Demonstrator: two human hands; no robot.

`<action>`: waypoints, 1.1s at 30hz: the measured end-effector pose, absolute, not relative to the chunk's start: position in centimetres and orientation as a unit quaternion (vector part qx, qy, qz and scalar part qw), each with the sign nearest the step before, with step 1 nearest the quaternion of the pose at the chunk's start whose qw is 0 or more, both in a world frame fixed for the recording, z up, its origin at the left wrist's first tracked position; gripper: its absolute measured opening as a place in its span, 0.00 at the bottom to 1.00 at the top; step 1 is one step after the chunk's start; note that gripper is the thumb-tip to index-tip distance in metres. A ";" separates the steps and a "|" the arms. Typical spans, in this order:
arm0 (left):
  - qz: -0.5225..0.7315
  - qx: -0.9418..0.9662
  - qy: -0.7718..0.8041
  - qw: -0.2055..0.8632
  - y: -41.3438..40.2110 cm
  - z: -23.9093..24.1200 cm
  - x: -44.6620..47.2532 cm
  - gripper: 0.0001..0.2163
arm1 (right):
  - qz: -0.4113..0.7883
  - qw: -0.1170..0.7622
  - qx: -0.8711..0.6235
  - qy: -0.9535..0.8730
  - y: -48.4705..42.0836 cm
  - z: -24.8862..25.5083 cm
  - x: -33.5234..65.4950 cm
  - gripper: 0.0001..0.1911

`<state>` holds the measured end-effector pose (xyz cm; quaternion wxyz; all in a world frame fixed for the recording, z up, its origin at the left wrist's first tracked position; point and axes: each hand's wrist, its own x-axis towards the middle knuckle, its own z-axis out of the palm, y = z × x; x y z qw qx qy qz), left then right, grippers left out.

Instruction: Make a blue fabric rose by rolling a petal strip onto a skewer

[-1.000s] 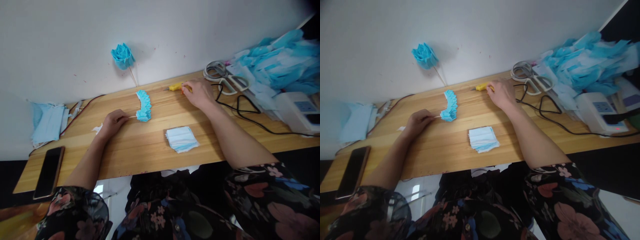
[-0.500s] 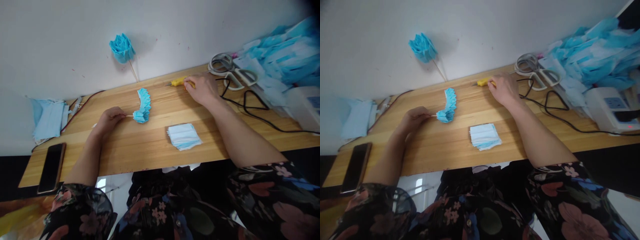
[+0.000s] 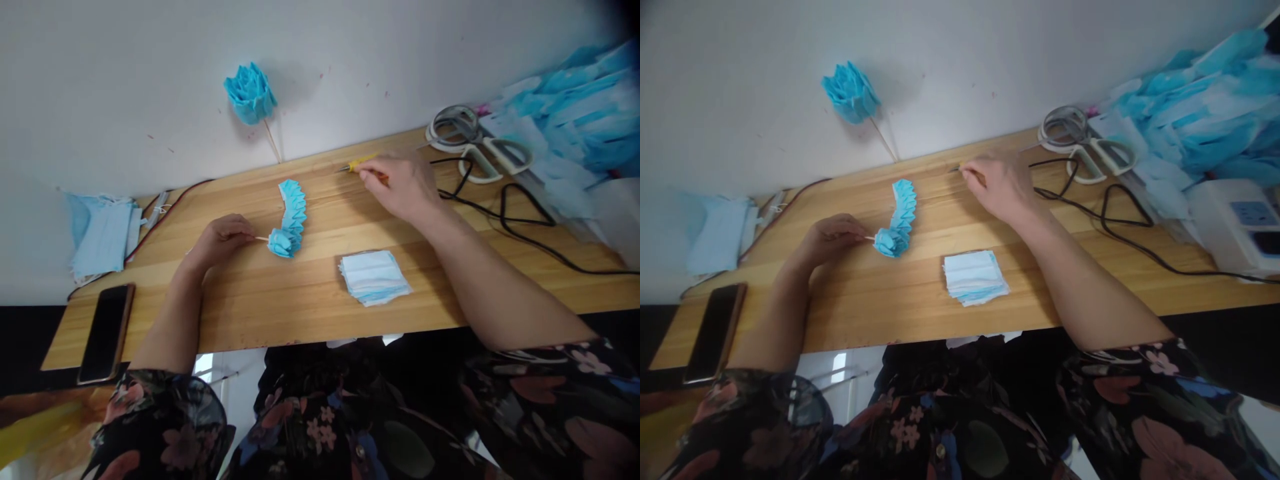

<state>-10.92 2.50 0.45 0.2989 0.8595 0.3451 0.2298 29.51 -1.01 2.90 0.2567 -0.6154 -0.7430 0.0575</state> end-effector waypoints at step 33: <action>0.231 0.855 0.364 0.289 2.3 -0.2 -11.0 0.12 | -0.005 0.095 -0.789 -0.607 0.4 3.0 34.0 0.25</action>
